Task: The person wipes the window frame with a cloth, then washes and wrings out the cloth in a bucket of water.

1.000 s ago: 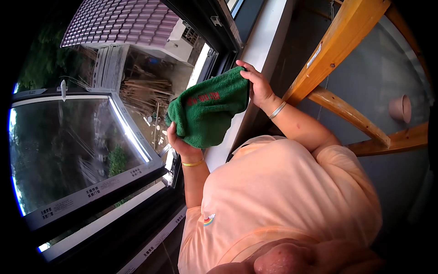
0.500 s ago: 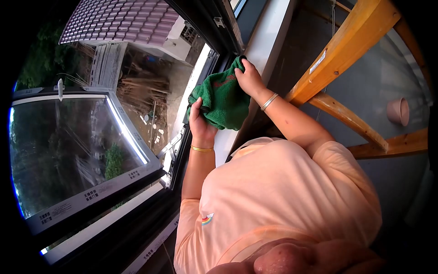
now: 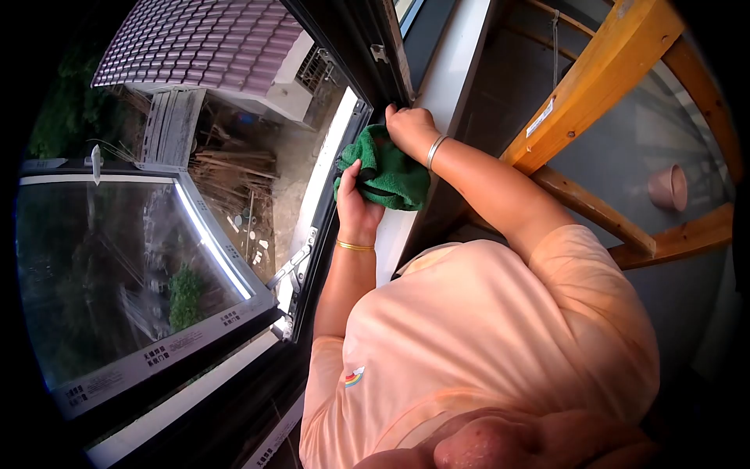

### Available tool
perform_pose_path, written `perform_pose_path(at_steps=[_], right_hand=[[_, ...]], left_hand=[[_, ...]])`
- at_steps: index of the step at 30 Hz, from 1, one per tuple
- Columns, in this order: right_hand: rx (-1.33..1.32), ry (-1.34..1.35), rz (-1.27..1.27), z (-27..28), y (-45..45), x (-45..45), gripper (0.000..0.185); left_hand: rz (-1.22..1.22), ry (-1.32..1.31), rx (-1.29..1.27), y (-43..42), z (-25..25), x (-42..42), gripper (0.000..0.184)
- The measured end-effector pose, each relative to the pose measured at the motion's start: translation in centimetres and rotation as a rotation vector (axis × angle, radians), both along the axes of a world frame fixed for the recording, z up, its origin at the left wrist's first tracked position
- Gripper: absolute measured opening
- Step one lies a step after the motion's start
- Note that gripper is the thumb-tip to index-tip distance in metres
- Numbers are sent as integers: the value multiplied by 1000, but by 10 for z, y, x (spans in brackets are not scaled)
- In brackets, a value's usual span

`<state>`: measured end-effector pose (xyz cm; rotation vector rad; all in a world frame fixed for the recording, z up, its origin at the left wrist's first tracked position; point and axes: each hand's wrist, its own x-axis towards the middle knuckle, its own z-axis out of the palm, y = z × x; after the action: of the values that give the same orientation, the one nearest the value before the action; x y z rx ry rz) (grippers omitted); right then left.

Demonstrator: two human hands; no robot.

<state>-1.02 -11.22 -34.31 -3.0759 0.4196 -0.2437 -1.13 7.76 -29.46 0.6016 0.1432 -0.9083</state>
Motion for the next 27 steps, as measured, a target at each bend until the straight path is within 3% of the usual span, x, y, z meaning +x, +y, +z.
perform_pose_path(at_steps=[4,9,12,16,19,24,27], right_hand=[[154,29,-62,13,-5,0,30],[368,0,-249,24,-1,-9,32],[203,-660,-127,47,-7,-10,27],[37,-616,-46,41,-21,-14,26],[-86,-237,-42,-1,-25,-13,32],[17,-350,-65,1,-23,-10,12],[-2,-623,-68,56,-19,-14,18]], left_hand=[[68,-8,-8,16,4,-1,38],[54,0,-72,31,3,-3,41],[57,-11,-103,25,20,-2,42],[33,-34,-137,7,33,1,40],[7,4,-57,-1,16,0,38],[-5,11,-113,-3,3,-12,39],[-4,11,-162,5,19,-11,41]])
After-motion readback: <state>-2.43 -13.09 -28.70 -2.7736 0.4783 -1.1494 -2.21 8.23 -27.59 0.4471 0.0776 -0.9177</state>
